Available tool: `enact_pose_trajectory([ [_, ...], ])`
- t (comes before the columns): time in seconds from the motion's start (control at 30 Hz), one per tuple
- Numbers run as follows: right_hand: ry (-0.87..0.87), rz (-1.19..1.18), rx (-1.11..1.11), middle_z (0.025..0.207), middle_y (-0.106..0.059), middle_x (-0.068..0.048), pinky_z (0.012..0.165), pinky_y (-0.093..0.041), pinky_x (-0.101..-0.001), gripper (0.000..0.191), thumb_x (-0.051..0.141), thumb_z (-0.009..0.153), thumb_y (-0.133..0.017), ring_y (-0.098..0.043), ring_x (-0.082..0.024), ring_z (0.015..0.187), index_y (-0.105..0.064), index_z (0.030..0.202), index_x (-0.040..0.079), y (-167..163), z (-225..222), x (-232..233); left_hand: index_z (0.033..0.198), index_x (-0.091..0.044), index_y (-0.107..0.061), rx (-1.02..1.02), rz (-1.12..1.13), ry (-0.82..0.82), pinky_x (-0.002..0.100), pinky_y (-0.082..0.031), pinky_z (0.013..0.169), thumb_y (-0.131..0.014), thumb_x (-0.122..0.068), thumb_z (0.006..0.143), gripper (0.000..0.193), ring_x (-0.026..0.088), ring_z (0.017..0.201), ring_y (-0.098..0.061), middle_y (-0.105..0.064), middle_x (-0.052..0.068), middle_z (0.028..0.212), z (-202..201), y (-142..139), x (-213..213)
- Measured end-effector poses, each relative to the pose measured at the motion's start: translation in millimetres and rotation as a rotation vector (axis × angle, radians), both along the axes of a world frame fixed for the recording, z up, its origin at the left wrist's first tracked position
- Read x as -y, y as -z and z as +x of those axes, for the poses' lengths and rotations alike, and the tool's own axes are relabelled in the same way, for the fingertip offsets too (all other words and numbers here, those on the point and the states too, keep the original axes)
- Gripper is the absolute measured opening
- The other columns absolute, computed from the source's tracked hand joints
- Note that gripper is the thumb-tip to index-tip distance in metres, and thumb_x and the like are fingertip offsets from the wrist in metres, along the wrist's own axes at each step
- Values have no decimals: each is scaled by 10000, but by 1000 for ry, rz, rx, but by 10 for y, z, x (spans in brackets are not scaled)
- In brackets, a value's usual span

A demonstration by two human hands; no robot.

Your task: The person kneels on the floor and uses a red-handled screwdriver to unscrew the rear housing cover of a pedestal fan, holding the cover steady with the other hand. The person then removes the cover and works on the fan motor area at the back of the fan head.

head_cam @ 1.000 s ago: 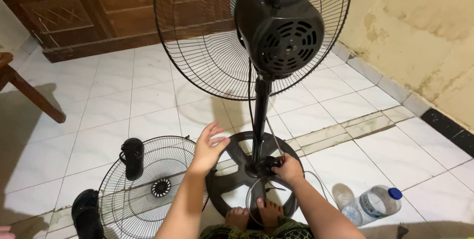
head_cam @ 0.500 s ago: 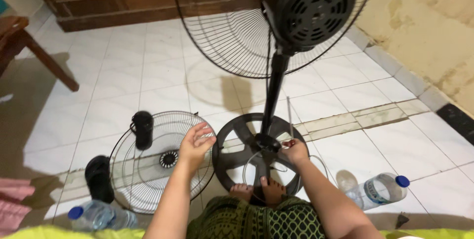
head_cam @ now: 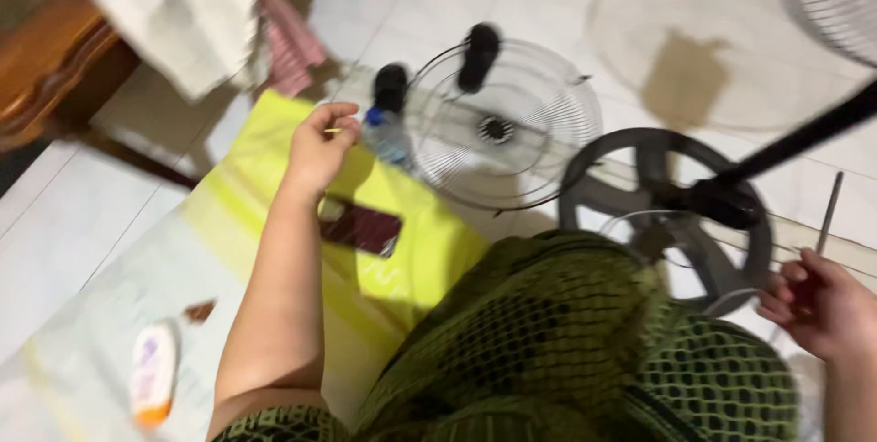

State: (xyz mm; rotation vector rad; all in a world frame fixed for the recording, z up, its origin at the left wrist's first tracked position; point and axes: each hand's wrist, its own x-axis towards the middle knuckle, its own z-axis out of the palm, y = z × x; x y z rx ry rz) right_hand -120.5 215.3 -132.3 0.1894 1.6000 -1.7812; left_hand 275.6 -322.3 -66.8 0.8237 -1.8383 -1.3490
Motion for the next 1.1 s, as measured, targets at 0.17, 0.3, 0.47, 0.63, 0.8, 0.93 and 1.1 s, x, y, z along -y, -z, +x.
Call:
enact_pose_trajectory([
  [0.17, -705, 413, -129, 446, -407, -144, 339, -368, -425, 756, 520, 1125, -472, -426, -306, 325, -456, 572, 5, 204, -329, 51, 1011, -73, -770, 452, -210, -208, 315, -558, 795, -691, -73, 899, 137, 185, 824, -706, -758, 91, 918, 985, 346, -126],
  [0.3, -897, 656, -485, 447, -413, -179, 327, -366, -442, 701, 458, 1107, -532, -438, -322, 331, -484, 619, -43, 169, -356, 447, 940, -153, -807, 644, -368, -246, 393, -562, 829, -734, -113, 842, 128, 277, 874, -708, -754, 99, 941, 1128, 627, -310],
  [0.47, -904, 566, -769, 546, -434, -100, 452, -356, -374, 503, 403, 1034, -614, -414, -208, 484, -535, 726, 13, -342, 238, 1177, 939, -239, -818, 887, -588, -265, 448, -457, 910, -722, -128, 827, 185, 287, 1064, -580, -693, 41, 1046, 927, 842, -414],
  [0.63, -960, 553, -829, 585, -480, -59, 514, -347, -343, 362, 340, 999, -660, -430, -169, 536, -589, 816, 36, -952, 1166, 1933, 955, -248, -802, 885, -586, -327, 441, -380, 980, -701, -102, 757, 266, 269, 1143, -528, -662, 12, 1088, 876, 939, -459],
  [0.8, -1037, 250, -796, 627, -549, -13, 528, -393, -278, 259, 257, 956, -670, -481, -108, 577, -680, 849, 22, -1122, 1848, 2527, 905, -231, -789, 822, -571, -335, 428, -382, 1004, -708, -144, 843, 134, 255, 1136, -546, -665, -3, 1077, 914, 873, -502],
  [0.93, -1042, 312, -765, 636, -561, -11, 529, -386, -285, 176, 210, 909, -718, -489, -124, 580, -660, 894, 44, -1009, 2174, 3008, 845, -181, -774, 470, -623, -470, 438, -468, 865, -765, -128, 824, 58, 277, 985, -615, -676, 3, 1028, 973, 697, -519],
  [1.1, -976, 143, -1054, 712, -529, -31, 574, -443, -327, 353, 164, 764, -868, -477, -137, 647, -547, 824, 30, -503, 2575, 3601, 1085, -81, -672, 107, 165, -458, 373, -546, 664, -653, -80, 985, 103, 221, 761, -688, -681, 152, 1005, 1198, 561, -483],
])
